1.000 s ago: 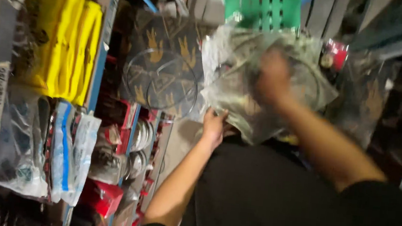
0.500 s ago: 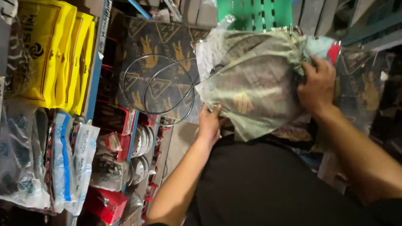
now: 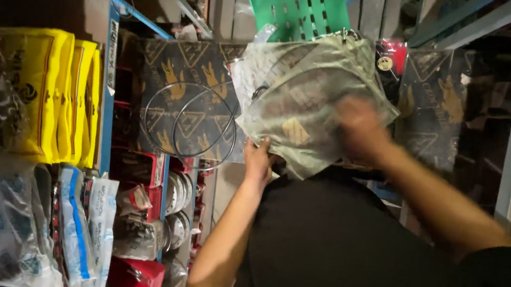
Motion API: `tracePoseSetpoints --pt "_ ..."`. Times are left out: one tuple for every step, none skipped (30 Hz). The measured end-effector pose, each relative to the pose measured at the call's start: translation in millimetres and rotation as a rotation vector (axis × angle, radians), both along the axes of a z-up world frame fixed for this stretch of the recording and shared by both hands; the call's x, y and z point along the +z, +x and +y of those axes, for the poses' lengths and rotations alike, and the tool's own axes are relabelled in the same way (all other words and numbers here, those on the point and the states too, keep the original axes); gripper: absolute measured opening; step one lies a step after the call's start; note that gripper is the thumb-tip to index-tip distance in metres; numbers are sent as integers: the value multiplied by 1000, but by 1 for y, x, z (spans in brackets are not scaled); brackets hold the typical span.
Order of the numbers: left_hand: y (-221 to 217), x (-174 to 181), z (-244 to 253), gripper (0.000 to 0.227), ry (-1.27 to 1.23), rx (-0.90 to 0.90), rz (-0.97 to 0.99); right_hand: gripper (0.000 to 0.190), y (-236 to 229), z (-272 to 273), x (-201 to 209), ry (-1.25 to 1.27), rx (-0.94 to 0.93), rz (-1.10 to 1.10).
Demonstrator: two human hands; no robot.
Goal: The person sorts through various packaged items on a cluttered shelf, picking up and moving plastic bags and boxes containing motorcycle parts. They handle items like cables and packaged components, placing them back on the shelf or into different positions.
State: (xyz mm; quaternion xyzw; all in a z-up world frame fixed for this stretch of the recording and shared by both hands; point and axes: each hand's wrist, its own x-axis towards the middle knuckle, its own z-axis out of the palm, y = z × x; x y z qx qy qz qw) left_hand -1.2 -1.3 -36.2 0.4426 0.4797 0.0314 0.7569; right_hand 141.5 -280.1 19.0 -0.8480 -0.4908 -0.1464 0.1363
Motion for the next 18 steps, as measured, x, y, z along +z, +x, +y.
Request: tracePoseSetpoints --pt "2 2 1 49 -3 -14 1 39 26 -27 -31 91 -98 60" --pt "3 4 2 52 -6 -27 3 64 53 -54 -61 181 -195 120" --pt "5 4 2 52 -6 -19 3 64 57 -54 -56 182 -187 121" --pt "6 5 3 50 15 -48 -5 59 60 -55 -51 113 -372 103" --pt "4 5 2 47 34 -79 -9 66 60 -56 -46 42 -560 86" --pt "-3 4 -1 47 34 -73 -5 66 45 -35 -33 40 -554 90" --pt "1 3 -1 47 16 -56 -28 45 40 -11 -17 47 -467 72" --pt "5 2 -1 47 -1 -40 -50 24 35 13 -1 52 -381 53" --pt "4 12 -2 47 -2 -37 -52 24 15 39 6 52 -378 51" --pt "4 21 -3 47 2 -52 -56 25 -5 65 12 71 -298 149" --pt "4 31 -2 46 7 -59 -62 27 -23 93 18 90 -209 245" --pt "5 22 -1 46 7 -49 -66 27 -34 106 28 88 -198 242" --pt "2 14 2 44 76 -83 -59 37 -47 122 36 74 -53 233" --pt "1 5 4 42 144 -117 -50 47 -59 136 44 60 91 223" --pt "-5 -10 7 42 139 -112 -42 47 -47 135 29 55 96 231" --pt "-11 -25 10 43 109 -96 -59 36 -34 134 14 74 126 110" --pt "-12 -40 12 43 80 -89 -80 25 -19 131 -1 94 146 -16" --pt "-14 -24 8 43 77 -93 -76 25 4 117 -4 92 142 -12"
